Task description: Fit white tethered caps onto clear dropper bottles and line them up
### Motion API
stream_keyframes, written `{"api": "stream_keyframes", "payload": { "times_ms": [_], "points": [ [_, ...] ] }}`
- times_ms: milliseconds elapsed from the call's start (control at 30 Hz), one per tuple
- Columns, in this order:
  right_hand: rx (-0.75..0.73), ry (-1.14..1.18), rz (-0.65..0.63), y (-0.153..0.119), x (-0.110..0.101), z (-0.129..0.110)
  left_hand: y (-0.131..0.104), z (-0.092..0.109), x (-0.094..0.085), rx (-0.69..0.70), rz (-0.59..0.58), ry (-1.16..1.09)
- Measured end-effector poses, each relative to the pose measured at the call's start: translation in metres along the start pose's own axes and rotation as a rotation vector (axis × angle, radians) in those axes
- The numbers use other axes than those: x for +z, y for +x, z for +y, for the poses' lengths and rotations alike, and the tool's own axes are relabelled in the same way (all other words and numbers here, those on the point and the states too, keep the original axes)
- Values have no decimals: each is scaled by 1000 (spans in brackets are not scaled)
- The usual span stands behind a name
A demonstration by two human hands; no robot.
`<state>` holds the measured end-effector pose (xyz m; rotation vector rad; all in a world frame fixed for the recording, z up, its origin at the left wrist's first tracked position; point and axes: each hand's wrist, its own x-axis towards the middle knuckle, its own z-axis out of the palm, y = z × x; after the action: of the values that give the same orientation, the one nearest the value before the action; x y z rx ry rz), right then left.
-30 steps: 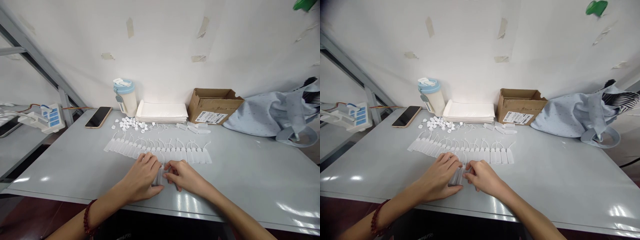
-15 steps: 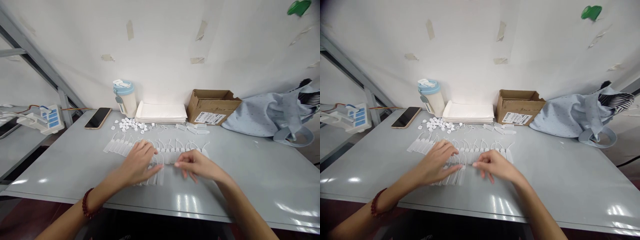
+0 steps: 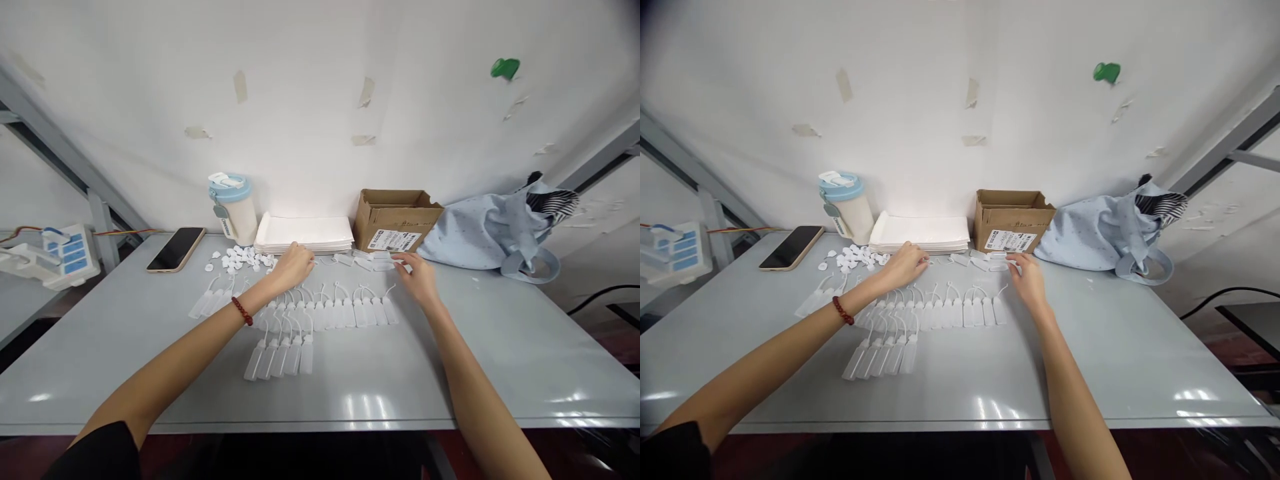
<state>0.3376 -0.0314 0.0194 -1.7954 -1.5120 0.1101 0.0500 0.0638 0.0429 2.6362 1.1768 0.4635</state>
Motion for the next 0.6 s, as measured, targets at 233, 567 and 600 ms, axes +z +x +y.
{"api": "stream_keyframes", "payload": {
  "times_ms": [233,567,600],
  "points": [
    [-77,-106,-99,0,12,9,3,2,1,-38,29,-156],
    [-19,-85,-140,-3,15,6,-8,-4,-27,-283,176,-707],
    [-12,-67,-142,-3,15,4,-8,-4,-29,-309,181,-768]
  ]
}}
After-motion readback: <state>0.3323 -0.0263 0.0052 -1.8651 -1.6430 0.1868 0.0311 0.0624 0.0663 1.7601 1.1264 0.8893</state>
